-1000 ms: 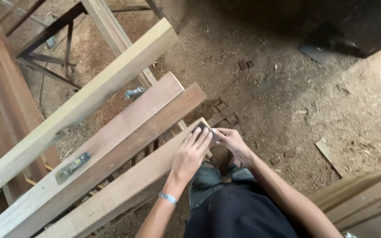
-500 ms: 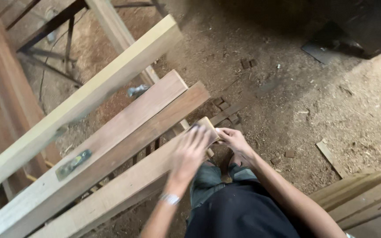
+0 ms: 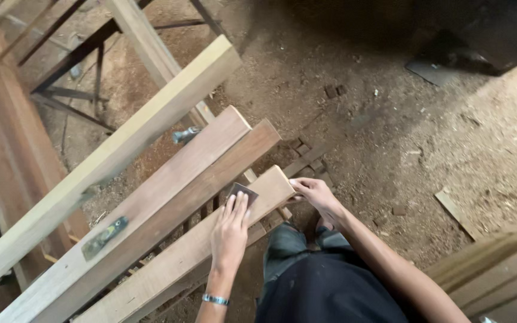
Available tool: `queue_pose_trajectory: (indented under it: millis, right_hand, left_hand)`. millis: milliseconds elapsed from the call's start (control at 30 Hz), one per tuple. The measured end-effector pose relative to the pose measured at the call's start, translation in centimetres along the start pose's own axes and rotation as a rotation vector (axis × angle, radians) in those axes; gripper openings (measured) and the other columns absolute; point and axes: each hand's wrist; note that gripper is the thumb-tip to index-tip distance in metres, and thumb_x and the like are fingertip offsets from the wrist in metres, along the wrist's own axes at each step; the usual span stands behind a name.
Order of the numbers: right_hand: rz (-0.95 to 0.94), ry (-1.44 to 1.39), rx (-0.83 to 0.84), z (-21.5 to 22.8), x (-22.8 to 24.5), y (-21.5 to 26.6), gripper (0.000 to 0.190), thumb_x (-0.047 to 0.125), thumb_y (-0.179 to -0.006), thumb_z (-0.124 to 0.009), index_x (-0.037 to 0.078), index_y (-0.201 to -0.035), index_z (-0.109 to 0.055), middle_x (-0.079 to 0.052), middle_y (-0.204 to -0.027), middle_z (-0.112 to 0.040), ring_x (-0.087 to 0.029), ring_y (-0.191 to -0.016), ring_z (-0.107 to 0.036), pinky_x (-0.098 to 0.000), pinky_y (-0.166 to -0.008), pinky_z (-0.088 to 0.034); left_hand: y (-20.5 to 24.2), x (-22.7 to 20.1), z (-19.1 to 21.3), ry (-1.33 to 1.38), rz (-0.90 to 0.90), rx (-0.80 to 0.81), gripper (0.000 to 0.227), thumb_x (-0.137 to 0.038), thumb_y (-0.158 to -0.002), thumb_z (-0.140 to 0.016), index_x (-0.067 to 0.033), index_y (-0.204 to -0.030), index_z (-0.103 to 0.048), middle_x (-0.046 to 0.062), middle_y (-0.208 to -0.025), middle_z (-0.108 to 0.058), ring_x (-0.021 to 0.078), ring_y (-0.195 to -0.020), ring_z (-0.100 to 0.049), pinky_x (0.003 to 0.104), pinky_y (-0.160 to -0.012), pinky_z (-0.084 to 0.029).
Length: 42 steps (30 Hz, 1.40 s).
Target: The person sands several wooden planks by hand using a piece of sandpaper, wiping the wood with their hand between sanding strokes.
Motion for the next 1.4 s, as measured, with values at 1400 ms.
queue_pose_trajectory:
  millis: [1400]
  right_hand:
    - [0.088,-0.004,-0.026,2.4,3.6,3.9,0.067,0.050,-0.106,-0.036,-0.003,-0.138,-0.060,-0.021,-0.143,-0.064,-0.026,-0.132,-0.060,-0.0396,-0.110,-0.046]
  left_hand:
    - [-1.6,-11.1,-2.0,0.948,0.488,0.423,0.037,-0.031,-0.105,-0.054,-0.0039,-0.123,-0.071,0.020,-0.095,-0.077,0.0210,-0.085,-0.075,0.036,-0.080,-0.060]
Point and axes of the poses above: each hand's wrist, its own y-axis away from the middle knuckle, its own z-axis out of the back of the hand, x = y × z
